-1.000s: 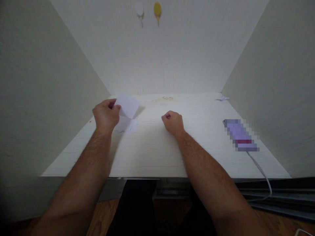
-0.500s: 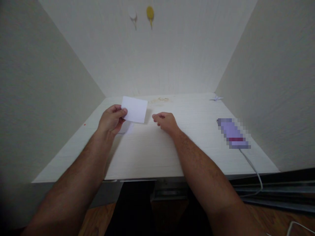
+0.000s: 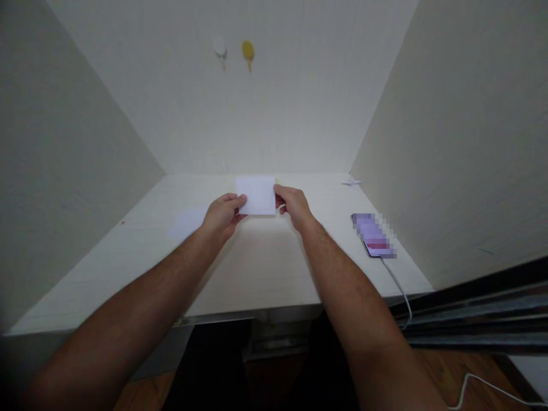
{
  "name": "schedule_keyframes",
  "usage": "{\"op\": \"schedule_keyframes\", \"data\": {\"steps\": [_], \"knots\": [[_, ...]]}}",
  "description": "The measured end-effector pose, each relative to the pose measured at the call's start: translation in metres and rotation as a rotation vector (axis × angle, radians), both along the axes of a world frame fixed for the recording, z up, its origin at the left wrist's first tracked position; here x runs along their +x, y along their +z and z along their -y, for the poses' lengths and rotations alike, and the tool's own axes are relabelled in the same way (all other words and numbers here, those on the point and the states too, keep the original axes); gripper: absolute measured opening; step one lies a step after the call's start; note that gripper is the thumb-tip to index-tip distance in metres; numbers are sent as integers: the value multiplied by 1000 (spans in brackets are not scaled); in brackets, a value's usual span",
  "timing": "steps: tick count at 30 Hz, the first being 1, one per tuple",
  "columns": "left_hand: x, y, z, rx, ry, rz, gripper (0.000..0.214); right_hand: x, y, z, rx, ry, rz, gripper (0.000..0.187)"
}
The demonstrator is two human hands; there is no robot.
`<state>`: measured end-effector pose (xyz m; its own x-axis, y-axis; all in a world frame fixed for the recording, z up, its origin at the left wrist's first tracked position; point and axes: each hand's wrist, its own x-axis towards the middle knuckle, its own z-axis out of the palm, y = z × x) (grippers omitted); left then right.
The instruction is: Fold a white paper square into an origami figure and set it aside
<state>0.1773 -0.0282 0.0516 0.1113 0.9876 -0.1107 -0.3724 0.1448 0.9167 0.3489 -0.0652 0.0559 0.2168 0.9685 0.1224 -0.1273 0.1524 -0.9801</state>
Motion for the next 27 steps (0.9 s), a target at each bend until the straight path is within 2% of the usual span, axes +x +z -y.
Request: {"op": "schedule_keyframes", "data": {"steps": [2, 4, 7, 11, 16, 27], "knots": [[6, -5, 0, -19, -45, 41, 30, 4, -8, 2, 5, -57, 86, 28], [9, -13, 1, 2, -86, 17, 29, 5, -17, 6, -11, -174, 177, 27], [8, -26, 4, 67, -102, -126, 25, 7, -25, 12, -52, -227, 255, 25], [7, -36, 4, 134, -111, -261, 20, 9, -25, 16, -131, -237, 311, 24], [5, -35, 2, 158, -51, -294, 15, 6, -25, 16, -137, -204, 259, 24], [4, -27, 3, 145, -36, -241, 18, 2, -25, 15, -123, -180, 170, 28]]}}
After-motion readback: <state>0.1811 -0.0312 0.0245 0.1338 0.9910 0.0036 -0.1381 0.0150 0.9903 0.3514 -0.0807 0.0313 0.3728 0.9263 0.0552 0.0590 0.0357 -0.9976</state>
